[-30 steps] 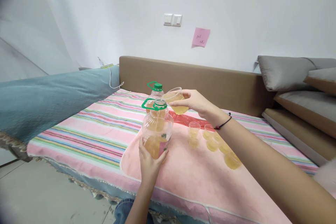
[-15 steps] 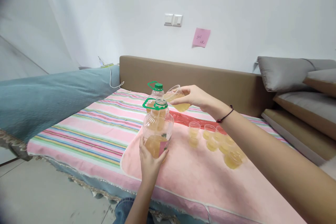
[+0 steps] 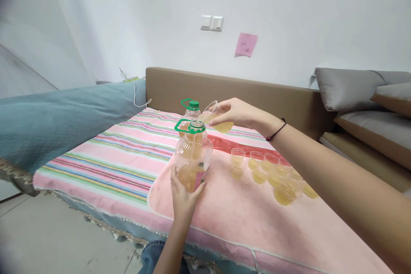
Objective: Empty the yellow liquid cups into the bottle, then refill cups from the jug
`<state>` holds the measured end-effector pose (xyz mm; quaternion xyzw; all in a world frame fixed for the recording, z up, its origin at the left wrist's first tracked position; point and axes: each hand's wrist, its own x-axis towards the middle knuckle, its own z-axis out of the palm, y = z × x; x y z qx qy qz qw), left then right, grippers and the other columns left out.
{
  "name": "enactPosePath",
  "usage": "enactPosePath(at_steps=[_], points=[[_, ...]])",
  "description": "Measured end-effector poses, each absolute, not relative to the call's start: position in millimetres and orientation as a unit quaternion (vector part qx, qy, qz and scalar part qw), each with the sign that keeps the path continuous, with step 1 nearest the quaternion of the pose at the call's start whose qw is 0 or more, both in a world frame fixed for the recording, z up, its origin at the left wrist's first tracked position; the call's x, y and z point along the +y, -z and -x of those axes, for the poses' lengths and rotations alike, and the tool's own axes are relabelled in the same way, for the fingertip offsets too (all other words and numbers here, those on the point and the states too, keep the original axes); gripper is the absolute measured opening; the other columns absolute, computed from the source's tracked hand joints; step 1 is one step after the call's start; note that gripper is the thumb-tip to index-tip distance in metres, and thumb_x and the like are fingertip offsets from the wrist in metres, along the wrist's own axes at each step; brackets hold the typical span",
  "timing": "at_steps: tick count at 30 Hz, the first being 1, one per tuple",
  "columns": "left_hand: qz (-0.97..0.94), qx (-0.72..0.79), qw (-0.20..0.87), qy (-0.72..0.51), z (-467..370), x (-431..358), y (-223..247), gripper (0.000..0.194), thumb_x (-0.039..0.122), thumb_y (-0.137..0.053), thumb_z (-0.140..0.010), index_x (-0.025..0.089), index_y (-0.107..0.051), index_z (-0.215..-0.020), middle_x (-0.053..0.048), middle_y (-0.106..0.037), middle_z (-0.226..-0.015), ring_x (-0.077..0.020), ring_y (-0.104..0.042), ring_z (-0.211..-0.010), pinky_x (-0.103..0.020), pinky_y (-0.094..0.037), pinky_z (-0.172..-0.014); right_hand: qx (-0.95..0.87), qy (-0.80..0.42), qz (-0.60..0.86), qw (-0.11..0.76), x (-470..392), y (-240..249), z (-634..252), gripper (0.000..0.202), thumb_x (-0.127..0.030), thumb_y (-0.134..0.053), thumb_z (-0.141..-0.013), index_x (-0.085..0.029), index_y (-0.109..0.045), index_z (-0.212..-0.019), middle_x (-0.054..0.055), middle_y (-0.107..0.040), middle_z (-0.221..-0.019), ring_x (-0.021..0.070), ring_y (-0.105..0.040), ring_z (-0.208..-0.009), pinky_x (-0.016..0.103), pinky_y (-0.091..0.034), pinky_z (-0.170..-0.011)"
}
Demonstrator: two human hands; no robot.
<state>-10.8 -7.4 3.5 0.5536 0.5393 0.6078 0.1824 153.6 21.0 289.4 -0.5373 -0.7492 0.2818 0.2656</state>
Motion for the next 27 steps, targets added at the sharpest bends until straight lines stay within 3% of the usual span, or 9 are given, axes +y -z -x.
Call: enactPosePath(at_steps=[9,15,21,27], points=[[-0.556,0.539,0.185,-0.606,11.8,-7.4,-2.9,0.106,0.044,-0.081,-0.064,0.017,-0.023,-0.148,-0.021,-0.04,-0.148,-0.0371,-0.039,-0.139,-0.056,-0.037,-0.113,-0.779,-0.233,0.542,0.213,28.4,-298.3,-157.2,0.026,-0.05,-0.082,-0.061,-0.027,-0.074,-0.069,0.002,-0.071,-0.122,0.0315,-0.063,-0.114,0.042,-0.053,-0.094],[-0.556,0.539,0.188,-0.604,11.8,-7.4,-3.9,0.105,0.045,-0.081,-0.064,0.017,-0.023,-0.147,-0.022,-0.039,-0.148,-0.0375,-0.038,-0.14,-0.057,-0.036,-0.113,-0.785,-0.233,0.541,0.194,33.1,-300.5,-159.0,0.031,-0.055,-0.081,-0.06,-0.029,-0.078,-0.077,-0.001,-0.069,-0.127,0.0313,-0.064,-0.113,0.041,-0.054,-0.093],[-0.56,0.539,0.188,-0.601,11.6,-7.7,-3.6,0.105,0.044,-0.081,-0.065,0.017,-0.022,-0.147,-0.021,-0.038,-0.149,-0.0374,-0.037,-0.14,-0.057,-0.036,-0.113,-0.789,-0.222,0.542,0.185,37.3,-302.8,-160.6,0.032,-0.054,-0.081,-0.061,-0.032,-0.08,-0.085,-0.003,-0.069,-0.127,0.0312,-0.064,-0.111,0.041,-0.054,-0.091],[-0.56,0.535,0.191,-0.603,11.8,-7.6,-4.0,0.106,0.042,-0.081,-0.064,0.018,-0.021,-0.148,-0.02,-0.038,-0.149,-0.037,-0.037,-0.14,-0.056,-0.035,-0.114,-0.783,-0.197,0.561,0.182,44.7,-304.4,-161.6,0.044,-0.053,-0.083,-0.057,-0.034,-0.08,-0.096,-0.002,-0.074,-0.114,0.0335,-0.065,-0.107,0.042,-0.055,-0.086]])
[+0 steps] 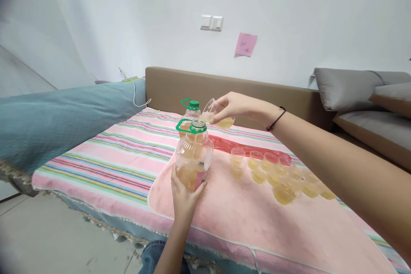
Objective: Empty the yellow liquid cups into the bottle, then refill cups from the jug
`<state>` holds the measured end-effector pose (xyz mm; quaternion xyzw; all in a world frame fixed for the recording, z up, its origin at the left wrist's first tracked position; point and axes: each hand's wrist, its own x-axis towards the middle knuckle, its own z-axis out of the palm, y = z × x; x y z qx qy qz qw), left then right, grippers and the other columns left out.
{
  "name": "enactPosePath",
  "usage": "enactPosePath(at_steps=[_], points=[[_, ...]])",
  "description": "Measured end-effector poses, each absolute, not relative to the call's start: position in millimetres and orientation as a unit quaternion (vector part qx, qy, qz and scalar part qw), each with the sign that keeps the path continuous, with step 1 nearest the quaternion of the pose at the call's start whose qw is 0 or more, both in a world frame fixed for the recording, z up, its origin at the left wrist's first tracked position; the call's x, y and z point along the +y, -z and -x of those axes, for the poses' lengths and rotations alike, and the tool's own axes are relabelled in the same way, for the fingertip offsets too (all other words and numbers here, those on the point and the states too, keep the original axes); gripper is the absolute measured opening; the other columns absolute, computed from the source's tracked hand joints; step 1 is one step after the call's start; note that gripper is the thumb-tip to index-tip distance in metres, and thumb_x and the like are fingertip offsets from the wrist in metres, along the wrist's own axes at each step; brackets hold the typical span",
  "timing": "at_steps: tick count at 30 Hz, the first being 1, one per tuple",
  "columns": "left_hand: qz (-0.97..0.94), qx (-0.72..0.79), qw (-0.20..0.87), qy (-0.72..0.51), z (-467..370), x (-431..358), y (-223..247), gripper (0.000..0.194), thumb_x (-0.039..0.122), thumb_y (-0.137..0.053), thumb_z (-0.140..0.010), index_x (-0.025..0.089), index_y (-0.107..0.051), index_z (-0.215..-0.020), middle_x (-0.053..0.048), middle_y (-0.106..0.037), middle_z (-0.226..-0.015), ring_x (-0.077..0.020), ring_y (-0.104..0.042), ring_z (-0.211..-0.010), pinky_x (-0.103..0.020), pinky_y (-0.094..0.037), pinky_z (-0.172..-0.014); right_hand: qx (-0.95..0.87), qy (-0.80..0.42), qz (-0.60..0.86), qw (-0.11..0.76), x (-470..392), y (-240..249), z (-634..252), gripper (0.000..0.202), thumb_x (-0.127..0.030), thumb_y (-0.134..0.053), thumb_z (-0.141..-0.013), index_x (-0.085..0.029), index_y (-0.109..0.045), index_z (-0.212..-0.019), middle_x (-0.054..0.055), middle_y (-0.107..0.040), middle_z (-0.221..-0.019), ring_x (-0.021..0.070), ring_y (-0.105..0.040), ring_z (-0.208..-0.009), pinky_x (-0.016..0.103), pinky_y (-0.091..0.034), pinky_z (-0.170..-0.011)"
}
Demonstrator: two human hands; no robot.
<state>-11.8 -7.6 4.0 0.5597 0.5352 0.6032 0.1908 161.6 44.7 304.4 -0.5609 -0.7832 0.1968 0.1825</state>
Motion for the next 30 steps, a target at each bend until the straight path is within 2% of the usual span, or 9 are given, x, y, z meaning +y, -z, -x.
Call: enactPosePath(at_steps=[7,11,17,23,30], points=[[-0.564,0.538,0.181,-0.6,11.9,-7.1,-1.4,0.106,0.044,-0.082,-0.065,0.016,-0.022,-0.148,-0.022,-0.039,-0.148,-0.0369,-0.038,-0.14,-0.056,-0.036,-0.113,-0.8,-0.194,0.545,0.158,48.4,-307.5,-161.5,0.035,-0.05,-0.081,-0.061,-0.035,-0.08,-0.092,-0.005,-0.068,-0.128,0.0319,-0.064,-0.11,0.038,-0.055,-0.083],[-0.564,0.537,0.181,-0.601,11.9,-6.9,-1.1,0.106,0.044,-0.081,-0.065,0.016,-0.021,-0.148,-0.022,-0.039,-0.148,-0.0374,-0.037,-0.141,-0.057,-0.036,-0.113,-0.797,-0.19,0.554,0.147,48.5,-310.1,-159.7,0.033,-0.052,-0.082,-0.059,-0.034,-0.08,-0.086,-0.003,-0.071,-0.121,0.0313,-0.066,-0.104,0.039,-0.055,-0.08],[-0.562,0.54,0.185,-0.599,11.4,-7.0,-1.6,0.106,0.046,-0.081,-0.065,0.016,-0.021,-0.148,-0.022,-0.038,-0.149,-0.0381,-0.036,-0.141,-0.057,-0.035,-0.114,-0.788,-0.169,0.573,0.151,44.2,-313.2,-154.9,0.04,-0.055,-0.085,-0.053,-0.034,-0.08,-0.086,0.0,-0.077,-0.097,0.0318,-0.067,-0.096,0.041,-0.055,-0.078],[-0.561,0.538,0.182,-0.602,11.8,-7.3,-1.8,0.106,0.046,-0.081,-0.065,0.017,-0.021,-0.148,-0.021,-0.038,-0.149,-0.038,-0.037,-0.14,-0.057,-0.036,-0.113,-0.792,-0.169,0.569,0.143,42.8,-314.1,-153.3,0.038,-0.056,-0.083,-0.056,-0.033,-0.079,-0.086,0.001,-0.077,-0.093,0.03,-0.068,-0.092,0.04,-0.055,-0.076],[-0.562,0.541,0.184,-0.598,12.0,-7.7,-2.5,0.107,0.045,-0.082,-0.064,0.015,-0.021,-0.148,-0.022,-0.038,-0.149,-0.0375,-0.037,-0.14,-0.056,-0.036,-0.113,-0.802,-0.186,0.552,0.129,47.0,-312.1,-155.5,0.043,-0.057,-0.08,-0.06,-0.034,-0.077,-0.097,-0.001,-0.076,-0.089,0.0263,-0.068,-0.087,0.036,-0.053,-0.069]])
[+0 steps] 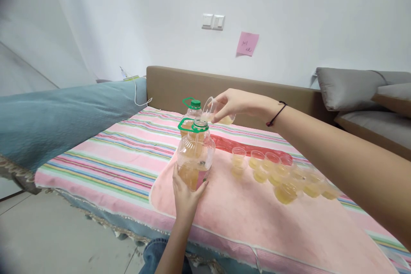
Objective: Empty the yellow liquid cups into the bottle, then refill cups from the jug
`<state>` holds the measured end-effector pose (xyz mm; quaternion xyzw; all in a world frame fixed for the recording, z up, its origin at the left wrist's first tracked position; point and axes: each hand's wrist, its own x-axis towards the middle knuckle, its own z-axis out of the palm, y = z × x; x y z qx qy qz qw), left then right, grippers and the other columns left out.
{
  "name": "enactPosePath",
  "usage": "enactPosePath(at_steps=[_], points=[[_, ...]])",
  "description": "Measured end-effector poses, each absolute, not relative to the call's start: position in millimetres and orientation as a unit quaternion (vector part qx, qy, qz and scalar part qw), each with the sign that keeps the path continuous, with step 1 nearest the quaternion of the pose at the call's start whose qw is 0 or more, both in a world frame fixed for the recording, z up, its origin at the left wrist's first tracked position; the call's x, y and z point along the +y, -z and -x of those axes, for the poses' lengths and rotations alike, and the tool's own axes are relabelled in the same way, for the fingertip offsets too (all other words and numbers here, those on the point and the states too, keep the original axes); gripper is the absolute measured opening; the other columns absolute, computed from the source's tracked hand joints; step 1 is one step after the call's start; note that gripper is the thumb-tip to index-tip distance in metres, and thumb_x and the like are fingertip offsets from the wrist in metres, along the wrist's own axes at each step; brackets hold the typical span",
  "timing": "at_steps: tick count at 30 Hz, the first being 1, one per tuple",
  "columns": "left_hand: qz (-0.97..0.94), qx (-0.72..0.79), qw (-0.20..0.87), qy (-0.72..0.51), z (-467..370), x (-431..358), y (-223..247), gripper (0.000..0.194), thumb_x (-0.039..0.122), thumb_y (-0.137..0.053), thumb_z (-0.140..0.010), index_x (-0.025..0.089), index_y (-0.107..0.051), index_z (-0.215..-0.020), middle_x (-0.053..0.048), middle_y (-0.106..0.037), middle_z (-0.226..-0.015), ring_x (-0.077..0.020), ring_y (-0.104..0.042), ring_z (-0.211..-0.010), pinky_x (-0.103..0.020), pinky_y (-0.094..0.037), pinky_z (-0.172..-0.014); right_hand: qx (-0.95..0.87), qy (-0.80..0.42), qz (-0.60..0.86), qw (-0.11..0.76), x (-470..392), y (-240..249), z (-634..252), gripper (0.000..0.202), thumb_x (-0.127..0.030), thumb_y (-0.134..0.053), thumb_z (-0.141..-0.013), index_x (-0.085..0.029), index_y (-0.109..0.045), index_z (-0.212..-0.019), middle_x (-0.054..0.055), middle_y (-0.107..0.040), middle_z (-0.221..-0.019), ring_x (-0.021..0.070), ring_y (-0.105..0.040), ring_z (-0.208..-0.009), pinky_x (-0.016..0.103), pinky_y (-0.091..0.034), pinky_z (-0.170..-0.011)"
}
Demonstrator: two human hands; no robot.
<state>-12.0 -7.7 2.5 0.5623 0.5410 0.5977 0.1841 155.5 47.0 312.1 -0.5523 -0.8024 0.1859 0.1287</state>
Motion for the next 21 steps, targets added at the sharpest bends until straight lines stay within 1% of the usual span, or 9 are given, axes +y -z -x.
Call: enactPosePath(at_steps=[4,7,10,13,18,21], points=[[-0.561,0.544,0.186,-0.596,11.6,-7.5,-2.4,0.107,0.044,-0.081,-0.064,0.015,-0.021,-0.148,-0.023,-0.038,-0.149,-0.0375,-0.037,-0.141,-0.056,-0.036,-0.113,-0.805,-0.19,0.546,0.131,47.6,-312.5,-154.2,0.042,-0.056,-0.081,-0.059,-0.034,-0.077,-0.095,0.0,-0.076,-0.093,0.0279,-0.067,-0.09,0.037,-0.053,-0.069],[-0.56,0.544,0.186,-0.597,11.2,-7.2,-2.2,0.107,0.044,-0.081,-0.064,0.016,-0.021,-0.148,-0.022,-0.038,-0.149,-0.0377,-0.037,-0.141,-0.056,-0.036,-0.112,-0.799,-0.189,0.556,0.13,47.5,-313.0,-152.5,0.033,-0.055,-0.082,-0.058,-0.033,-0.077,-0.082,0.0,-0.075,-0.104,0.0287,-0.067,-0.092,0.038,-0.054,-0.071],[-0.556,0.542,0.185,-0.603,11.2,-6.6,-1.2,0.107,0.045,-0.081,-0.063,0.017,-0.022,-0.148,-0.022,-0.038,-0.149,-0.0381,-0.037,-0.141,-0.057,-0.036,-0.113,-0.795,-0.184,0.562,0.134,47.9,-313.3,-150.8,0.029,-0.054,-0.083,-0.058,-0.032,-0.076,-0.075,0.0,-0.075,-0.105,0.0287,-0.066,-0.092,0.04,-0.053,-0.073],[-0.563,0.54,0.181,-0.599,12.0,-6.1,0.4,0.108,0.046,-0.081,-0.063,0.016,-0.021,-0.148,-0.022,-0.038,-0.149,-0.038,-0.037,-0.141,-0.057,-0.036,-0.113,-0.796,-0.184,0.561,0.132,48.5,-313.9,-148.9,0.029,-0.054,-0.083,-0.057,-0.032,-0.076,-0.076,-0.001,-0.075,-0.102,0.028,-0.066,-0.09,0.04,-0.053,-0.073],[-0.573,0.539,0.172,-0.594,13.2,-6.2,1.7,0.109,0.048,-0.08,-0.065,0.016,-0.019,-0.149,-0.023,-0.038,-0.149,-0.0371,-0.037,-0.141,-0.055,-0.037,-0.113,-0.802,-0.194,0.551,0.122,48.0,-316.2,-145.5,0.035,-0.054,-0.082,-0.059,-0.034,-0.077,-0.087,-0.001,-0.073,-0.084,0.0268,-0.065,-0.085,0.037,-0.05,-0.067],[-0.573,0.539,0.169,-0.594,13.2,-6.6,1.2,0.109,0.047,-0.08,-0.065,0.016,-0.019,-0.149,-0.022,-0.038,-0.149,-0.0371,-0.038,-0.14,-0.055,-0.037,-0.113,-0.802,-0.184,0.556,0.116,48.0,-317.7,-144.1,0.033,-0.054,-0.081,-0.058,-0.034,-0.077,-0.083,-0.001,-0.073,-0.082,0.0268,-0.065,-0.084,0.037,-0.05,-0.068]])
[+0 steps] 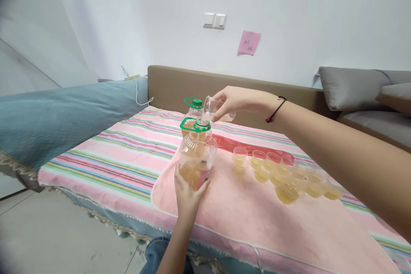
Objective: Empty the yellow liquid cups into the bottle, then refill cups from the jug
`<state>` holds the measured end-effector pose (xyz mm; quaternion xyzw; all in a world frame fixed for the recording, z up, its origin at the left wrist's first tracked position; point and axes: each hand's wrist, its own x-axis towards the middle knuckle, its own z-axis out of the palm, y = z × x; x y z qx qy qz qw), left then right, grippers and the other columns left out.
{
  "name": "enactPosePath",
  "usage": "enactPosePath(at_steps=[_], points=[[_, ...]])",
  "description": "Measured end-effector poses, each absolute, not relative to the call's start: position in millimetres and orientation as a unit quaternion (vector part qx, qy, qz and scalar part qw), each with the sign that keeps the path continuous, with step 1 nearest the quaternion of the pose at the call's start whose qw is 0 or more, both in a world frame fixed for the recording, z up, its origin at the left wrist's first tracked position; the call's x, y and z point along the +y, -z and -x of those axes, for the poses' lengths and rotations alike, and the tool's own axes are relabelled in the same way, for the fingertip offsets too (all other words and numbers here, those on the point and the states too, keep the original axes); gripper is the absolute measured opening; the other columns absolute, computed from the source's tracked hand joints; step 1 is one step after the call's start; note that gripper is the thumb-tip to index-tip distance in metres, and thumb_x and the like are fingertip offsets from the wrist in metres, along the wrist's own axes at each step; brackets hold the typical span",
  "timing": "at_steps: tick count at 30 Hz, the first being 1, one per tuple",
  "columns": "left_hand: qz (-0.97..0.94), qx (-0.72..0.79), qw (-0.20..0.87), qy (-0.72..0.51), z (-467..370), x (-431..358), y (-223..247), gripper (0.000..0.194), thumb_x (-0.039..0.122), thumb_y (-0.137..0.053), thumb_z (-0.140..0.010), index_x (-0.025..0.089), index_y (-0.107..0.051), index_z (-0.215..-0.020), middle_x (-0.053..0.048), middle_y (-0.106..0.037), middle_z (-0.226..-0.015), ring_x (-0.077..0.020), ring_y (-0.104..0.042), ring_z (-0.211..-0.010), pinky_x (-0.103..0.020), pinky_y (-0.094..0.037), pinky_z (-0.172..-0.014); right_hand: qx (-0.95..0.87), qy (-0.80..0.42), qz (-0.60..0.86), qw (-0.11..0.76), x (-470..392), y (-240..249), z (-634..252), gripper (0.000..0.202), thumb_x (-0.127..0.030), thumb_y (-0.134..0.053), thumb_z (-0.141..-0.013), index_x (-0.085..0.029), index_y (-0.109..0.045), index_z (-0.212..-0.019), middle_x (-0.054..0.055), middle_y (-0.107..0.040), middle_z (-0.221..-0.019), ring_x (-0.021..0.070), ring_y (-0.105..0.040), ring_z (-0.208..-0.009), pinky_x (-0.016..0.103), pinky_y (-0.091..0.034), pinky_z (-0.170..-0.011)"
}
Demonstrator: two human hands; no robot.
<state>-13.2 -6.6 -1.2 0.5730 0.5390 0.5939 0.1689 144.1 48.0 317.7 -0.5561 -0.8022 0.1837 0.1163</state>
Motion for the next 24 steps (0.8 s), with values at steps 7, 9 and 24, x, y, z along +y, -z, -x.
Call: enactPosePath(at_steps=[7,9,24], points=[[-0.57,0.541,0.186,-0.59,13.5,-8.4,-1.2,0.108,0.043,-0.081,-0.065,0.018,-0.018,-0.149,-0.021,-0.037,-0.15,-0.0362,-0.036,-0.141,-0.052,-0.035,-0.114,-0.816,-0.15,0.55,0.094,57.0,-321.2,-144.2,0.036,-0.049,-0.081,-0.058,-0.035,-0.077,-0.091,-0.003,-0.072,-0.079,0.026,-0.066,-0.081,0.037,-0.049,-0.068],[-0.571,0.541,0.184,-0.589,13.8,-8.4,-1.2,0.107,0.043,-0.081,-0.065,0.018,-0.018,-0.149,-0.021,-0.037,-0.15,-0.036,-0.036,-0.141,-0.052,-0.035,-0.115,-0.824,-0.131,0.545,0.084,58.8,-323.4,-142.3,0.038,-0.048,-0.081,-0.059,-0.035,-0.077,-0.096,-0.003,-0.072,-0.078,0.0261,-0.066,-0.081,0.036,-0.049,-0.067],[-0.582,0.532,0.167,-0.592,14.6,-6.7,1.3,0.107,0.044,-0.08,-0.066,0.017,-0.018,-0.149,-0.021,-0.038,-0.148,-0.0357,-0.038,-0.14,-0.053,-0.036,-0.113,-0.872,0.072,0.485,0.011,59.5,-332.8,-115.6,0.046,-0.04,-0.082,-0.062,-0.026,-0.074,-0.105,-0.002,-0.073,-0.09,0.0214,-0.067,-0.078,0.031,-0.047,-0.066]])
